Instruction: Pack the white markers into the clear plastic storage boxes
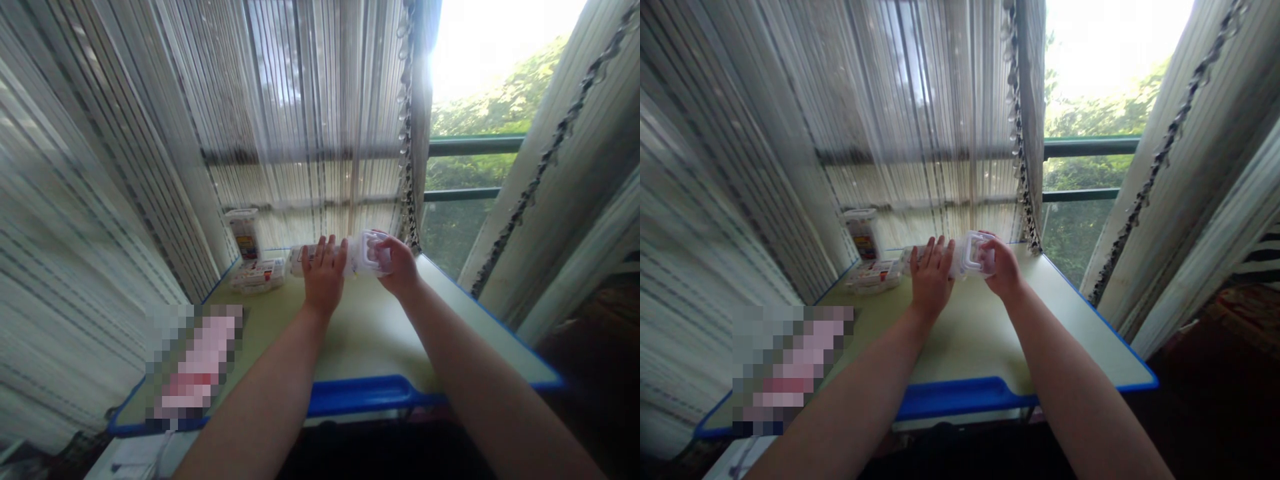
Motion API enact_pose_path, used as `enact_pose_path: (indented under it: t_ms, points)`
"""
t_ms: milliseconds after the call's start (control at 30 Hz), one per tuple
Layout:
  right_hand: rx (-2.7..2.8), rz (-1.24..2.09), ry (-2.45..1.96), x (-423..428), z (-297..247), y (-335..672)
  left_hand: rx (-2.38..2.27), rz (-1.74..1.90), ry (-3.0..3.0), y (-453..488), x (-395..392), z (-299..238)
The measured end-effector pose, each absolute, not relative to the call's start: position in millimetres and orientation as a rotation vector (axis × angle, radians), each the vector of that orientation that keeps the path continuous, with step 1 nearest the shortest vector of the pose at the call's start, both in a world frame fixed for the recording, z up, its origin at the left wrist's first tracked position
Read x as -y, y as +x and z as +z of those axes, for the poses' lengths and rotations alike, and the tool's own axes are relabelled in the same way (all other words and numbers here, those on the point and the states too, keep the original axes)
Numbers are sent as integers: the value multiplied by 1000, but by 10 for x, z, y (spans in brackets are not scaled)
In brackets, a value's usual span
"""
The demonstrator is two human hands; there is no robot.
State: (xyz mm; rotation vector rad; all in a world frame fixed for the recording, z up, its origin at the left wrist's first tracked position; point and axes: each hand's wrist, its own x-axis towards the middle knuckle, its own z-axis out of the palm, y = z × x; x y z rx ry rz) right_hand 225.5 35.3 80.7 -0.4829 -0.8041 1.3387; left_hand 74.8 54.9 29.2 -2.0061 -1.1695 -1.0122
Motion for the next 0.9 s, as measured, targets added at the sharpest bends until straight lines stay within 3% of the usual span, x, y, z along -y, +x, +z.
enact_pose_path:
  t_ms: [900]
  points:
    - [767, 1243, -623, -322, 924, 2456, 916, -961, -1934, 766, -534, 311]
